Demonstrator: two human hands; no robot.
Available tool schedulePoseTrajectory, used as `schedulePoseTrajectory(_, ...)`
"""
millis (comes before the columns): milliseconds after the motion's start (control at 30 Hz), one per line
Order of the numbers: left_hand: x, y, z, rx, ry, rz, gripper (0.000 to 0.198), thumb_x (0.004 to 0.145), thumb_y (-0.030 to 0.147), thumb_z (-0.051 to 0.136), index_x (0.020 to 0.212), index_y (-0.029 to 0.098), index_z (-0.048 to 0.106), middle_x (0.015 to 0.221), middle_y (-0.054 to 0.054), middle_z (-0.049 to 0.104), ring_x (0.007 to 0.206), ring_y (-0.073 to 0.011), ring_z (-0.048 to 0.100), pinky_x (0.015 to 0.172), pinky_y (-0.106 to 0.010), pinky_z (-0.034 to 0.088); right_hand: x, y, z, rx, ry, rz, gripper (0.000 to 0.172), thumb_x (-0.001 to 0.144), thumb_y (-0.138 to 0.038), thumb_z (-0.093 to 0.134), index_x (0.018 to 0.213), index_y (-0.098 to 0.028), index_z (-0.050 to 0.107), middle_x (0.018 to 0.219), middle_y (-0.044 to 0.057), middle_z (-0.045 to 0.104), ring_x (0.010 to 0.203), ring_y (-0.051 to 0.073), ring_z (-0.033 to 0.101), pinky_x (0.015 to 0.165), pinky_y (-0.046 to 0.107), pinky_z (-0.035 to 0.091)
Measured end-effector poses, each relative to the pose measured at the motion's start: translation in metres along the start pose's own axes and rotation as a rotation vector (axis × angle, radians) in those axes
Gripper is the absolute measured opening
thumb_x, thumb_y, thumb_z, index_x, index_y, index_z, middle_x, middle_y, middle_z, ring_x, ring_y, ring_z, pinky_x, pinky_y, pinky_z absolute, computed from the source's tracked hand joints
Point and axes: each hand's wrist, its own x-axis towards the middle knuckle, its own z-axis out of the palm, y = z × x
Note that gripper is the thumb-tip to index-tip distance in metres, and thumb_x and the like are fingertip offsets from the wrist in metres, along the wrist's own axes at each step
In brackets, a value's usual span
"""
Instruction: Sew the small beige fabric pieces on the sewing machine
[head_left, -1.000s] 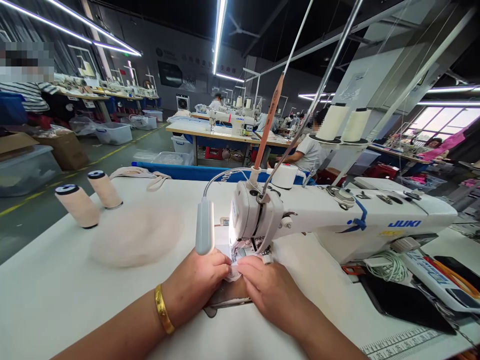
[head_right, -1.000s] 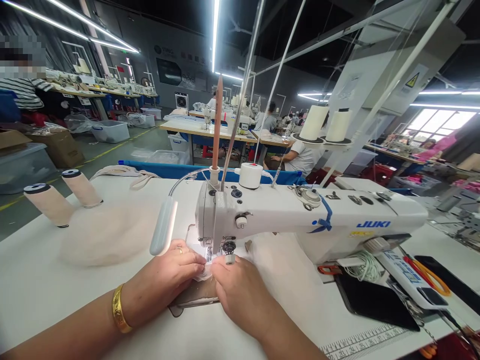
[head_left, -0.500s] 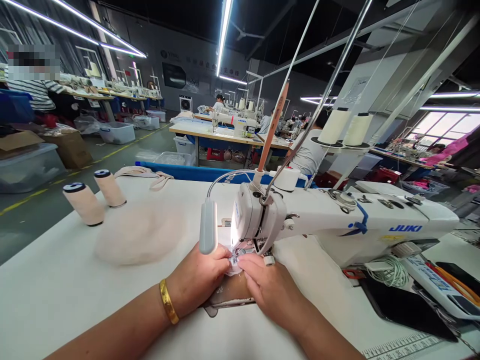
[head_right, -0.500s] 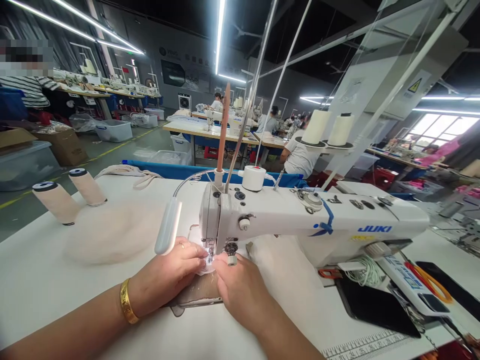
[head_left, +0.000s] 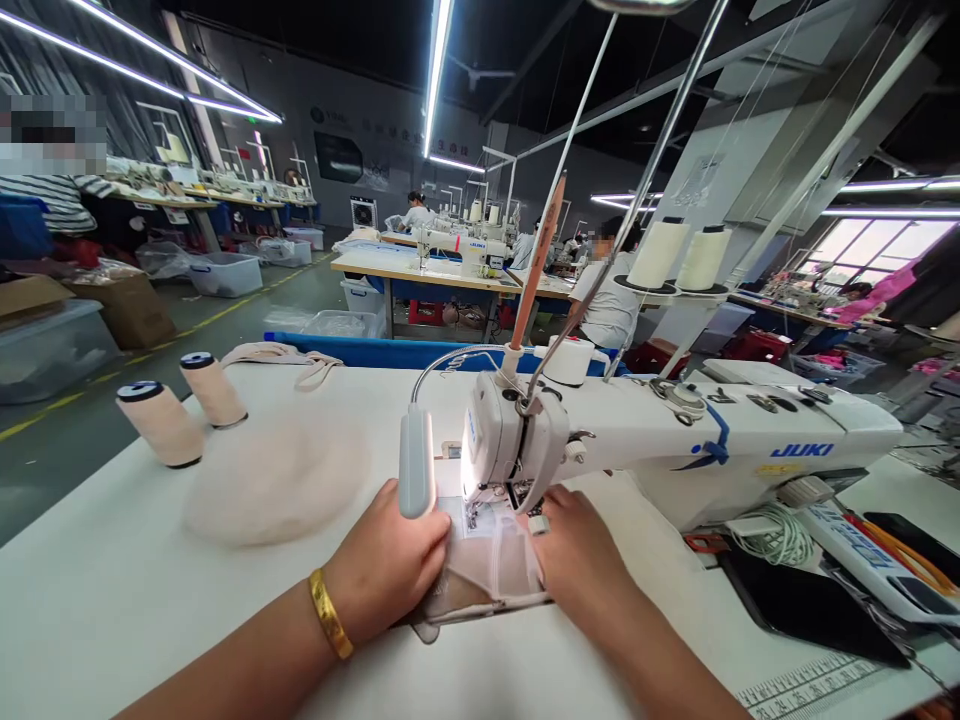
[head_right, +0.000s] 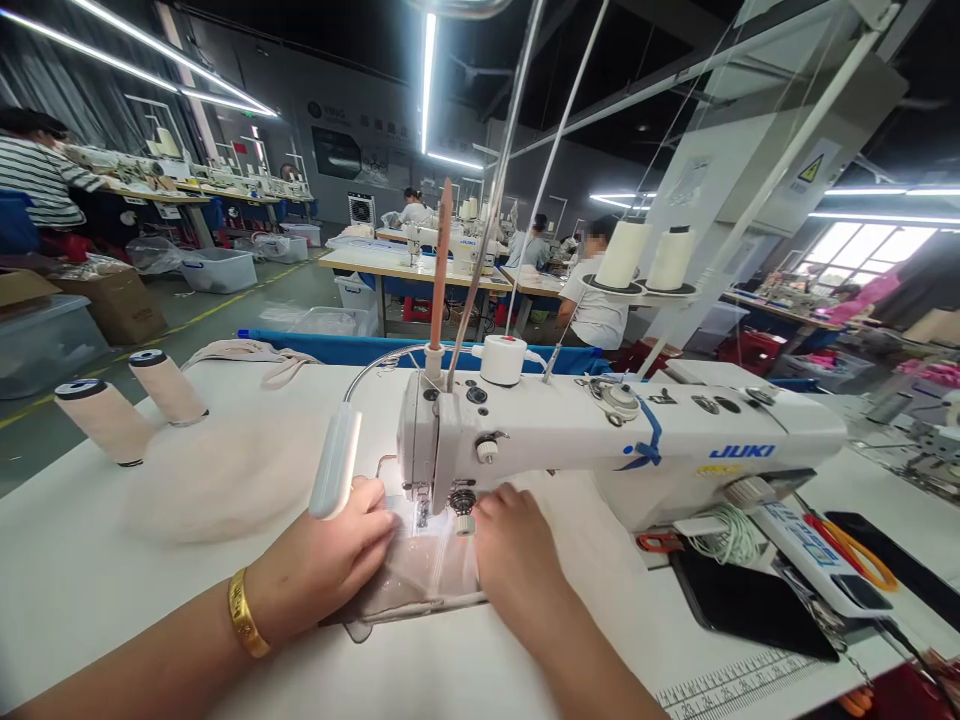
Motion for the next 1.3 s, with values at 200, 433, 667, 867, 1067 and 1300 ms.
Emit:
schedulePoseTrajectory(200,-0.004,0.009,-0.007,-0.074,-0.008,0.117,0.029,0.095,0.011,0.048,0.069,0.019,0.057,0.086,-0.007,0.062,0.075,-0.0211,0.058,0.066,-0.034,0.048,-0.006,-0.009,-0.009,0.145,0.001,-0.151,0.031,0.086,-0.002,0.053,0.104,-0.024,0.068,0.098,0.006,0.072,0.090,0.025,0.060,0.083,0.037,0.046)
schedulePoseTrajectory(433,-0.003,0.015,-0.003,-0.277,-0.014,0.184,0.026,0.098,0.009,0.047,0.089,0.021,0.068,0.091,-0.004,0.072,0.089,-0.0235,0.062,0.084,-0.041,0.052,-0.002,-0.001,-0.001,0.006,0.005,-0.047,0.026,0.082,0.003,0.057,0.079,-0.021,0.065,0.092,0.007,0.070,0.101,0.028,0.057,0.089,0.041,0.042)
schedulePoseTrajectory(667,-0.003,0.018,-0.003,-0.295,0.019,0.202,0.033,0.102,0.010,0.042,0.087,0.020,0.069,0.086,-0.005,0.072,0.080,-0.0216,0.059,0.079,-0.041,0.052,-0.007,-0.015,-0.007,0.130,-0.090,-0.242,0.025,0.092,-0.002,0.054,0.091,-0.024,0.066,0.090,0.003,0.071,0.088,0.023,0.059,0.084,0.035,0.043)
schedulePoseTrajectory(867,-0.003,0.020,-0.004,-0.282,0.042,0.219,0.032,0.103,0.013,0.043,0.091,0.022,0.071,0.085,-0.004,0.072,0.076,-0.0212,0.057,0.075,-0.040,0.051,-0.010,-0.018,-0.005,0.122,-0.123,-0.234,0.023,0.095,-0.004,0.055,0.090,-0.024,0.065,0.090,0.002,0.072,0.083,0.021,0.061,0.083,0.034,0.042)
schedulePoseTrajectory(1067,-0.004,0.018,-0.002,-0.273,0.028,0.199,0.030,0.102,0.011,0.044,0.095,0.022,0.072,0.086,-0.004,0.073,0.077,-0.0215,0.059,0.077,-0.041,0.050,-0.009,-0.017,-0.002,0.123,-0.141,-0.208,0.021,0.095,-0.006,0.055,0.091,-0.024,0.064,0.087,0.002,0.070,0.085,0.021,0.061,0.083,0.034,0.041)
schedulePoseTrajectory(1300,-0.006,0.025,-0.006,-0.245,0.039,0.213,0.027,0.098,0.008,0.047,0.090,0.023,0.069,0.085,-0.002,0.073,0.075,-0.0211,0.058,0.074,-0.039,0.048,-0.008,-0.015,0.001,0.124,-0.141,-0.180,0.025,0.084,0.002,0.055,0.086,-0.023,0.057,0.088,0.001,0.069,0.086,0.022,0.059,0.081,0.034,0.040)
